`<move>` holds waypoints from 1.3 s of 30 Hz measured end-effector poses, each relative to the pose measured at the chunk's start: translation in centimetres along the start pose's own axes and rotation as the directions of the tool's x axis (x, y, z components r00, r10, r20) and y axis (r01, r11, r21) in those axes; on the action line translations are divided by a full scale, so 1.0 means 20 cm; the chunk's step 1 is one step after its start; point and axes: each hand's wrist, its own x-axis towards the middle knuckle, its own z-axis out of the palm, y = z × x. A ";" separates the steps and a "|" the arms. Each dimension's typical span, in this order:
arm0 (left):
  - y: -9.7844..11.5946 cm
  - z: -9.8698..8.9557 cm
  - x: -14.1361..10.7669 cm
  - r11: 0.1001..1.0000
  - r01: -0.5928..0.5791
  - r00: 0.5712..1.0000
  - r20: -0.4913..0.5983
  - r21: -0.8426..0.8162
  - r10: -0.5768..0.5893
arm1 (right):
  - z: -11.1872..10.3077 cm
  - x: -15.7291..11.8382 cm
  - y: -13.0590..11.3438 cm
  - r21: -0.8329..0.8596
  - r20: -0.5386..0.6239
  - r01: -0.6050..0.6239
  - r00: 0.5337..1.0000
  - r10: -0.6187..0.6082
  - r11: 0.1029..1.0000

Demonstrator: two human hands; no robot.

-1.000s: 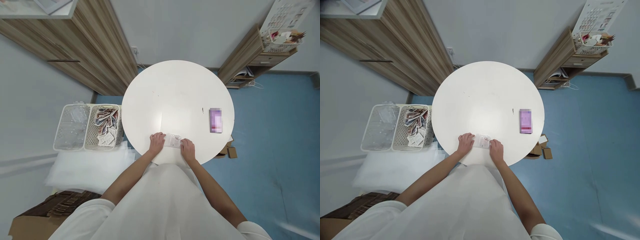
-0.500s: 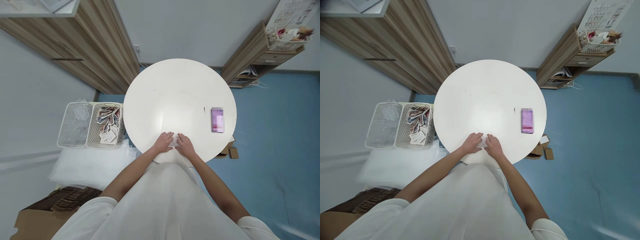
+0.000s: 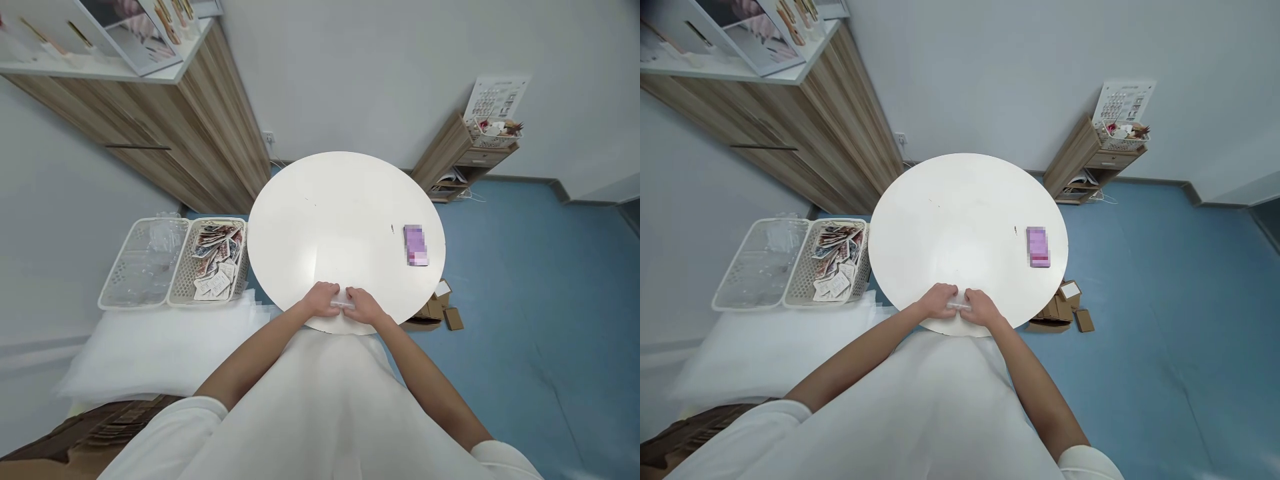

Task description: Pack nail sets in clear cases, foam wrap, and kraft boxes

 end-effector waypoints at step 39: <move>-0.26 -0.03 0.02 0.767 0.519 0.853 0.174 -0.378 -0.492 | -0.03 0.20 0.19 0.526 0.020 -0.286 0.946 0.325 0.801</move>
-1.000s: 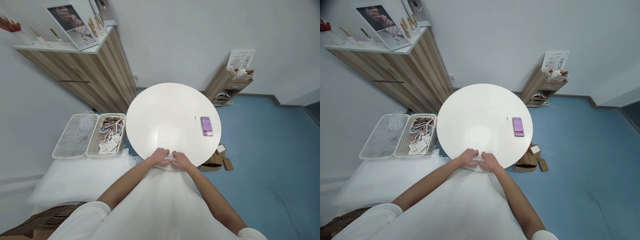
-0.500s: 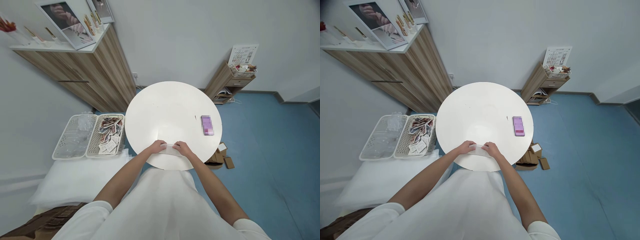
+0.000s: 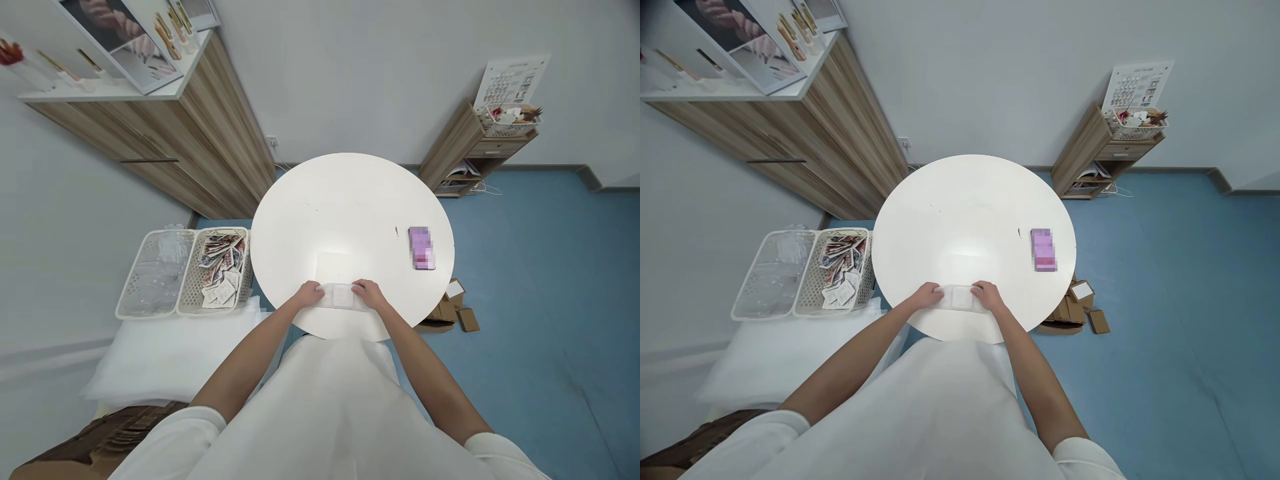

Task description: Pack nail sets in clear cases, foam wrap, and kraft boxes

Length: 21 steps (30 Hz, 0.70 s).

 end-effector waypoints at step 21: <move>-0.04 0.08 -0.05 0.995 0.093 0.976 -0.201 0.041 -0.083 | 0.07 -0.11 0.08 -0.196 -0.349 -0.045 0.937 -0.027 0.980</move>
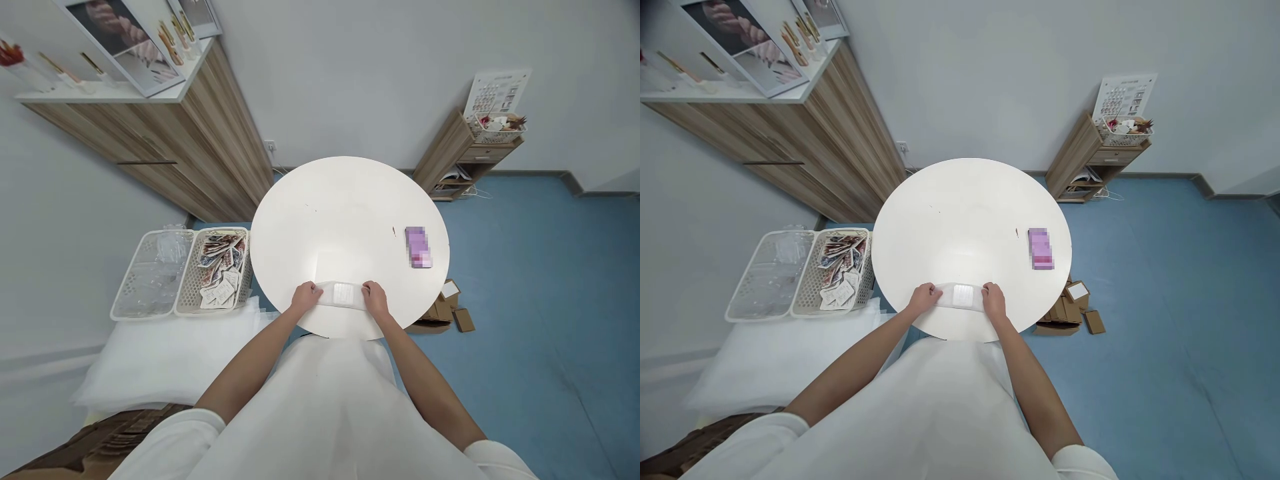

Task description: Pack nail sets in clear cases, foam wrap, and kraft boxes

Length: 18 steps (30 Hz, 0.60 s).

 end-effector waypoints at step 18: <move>-0.04 0.04 -0.05 0.992 -0.120 0.967 -0.219 0.046 0.127 | 0.01 -0.11 0.06 -0.152 -0.084 0.065 0.993 -0.078 0.986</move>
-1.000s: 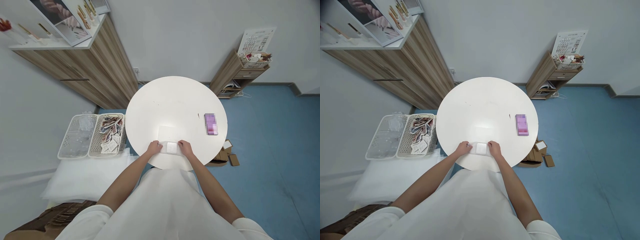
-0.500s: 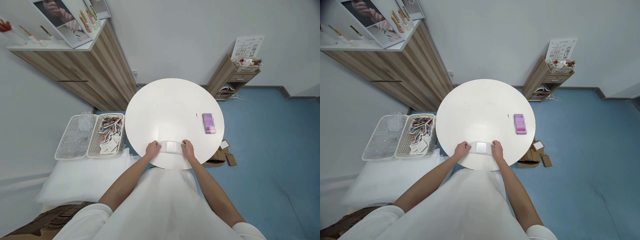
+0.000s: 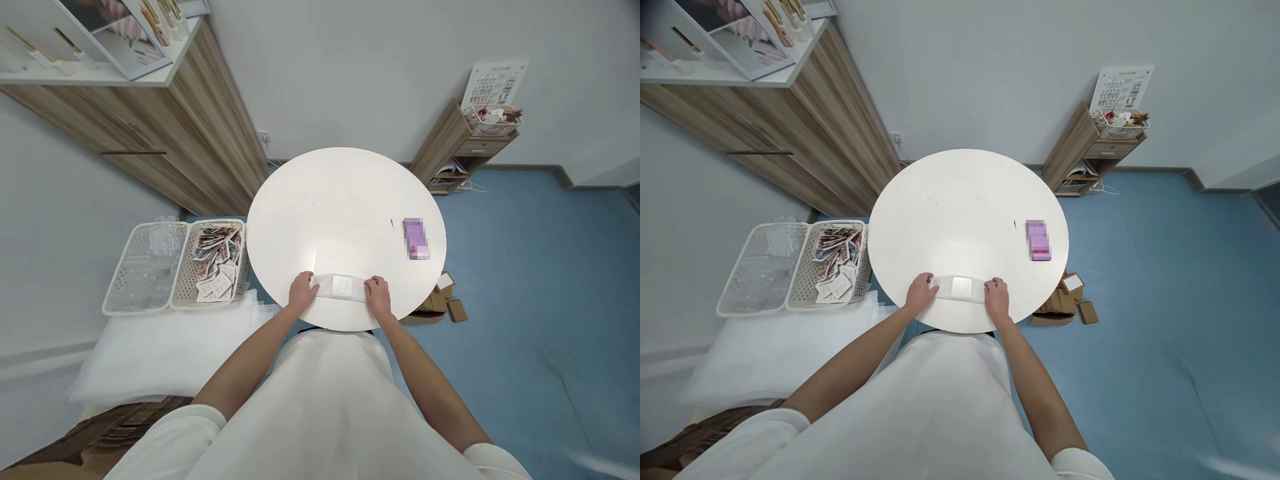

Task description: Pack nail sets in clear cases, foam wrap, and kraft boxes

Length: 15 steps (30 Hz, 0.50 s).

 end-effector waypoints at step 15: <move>0.30 0.06 -0.15 0.748 -0.627 0.773 0.294 0.216 0.563 | -0.01 -0.13 -0.05 0.382 0.196 -0.492 0.871 0.451 0.782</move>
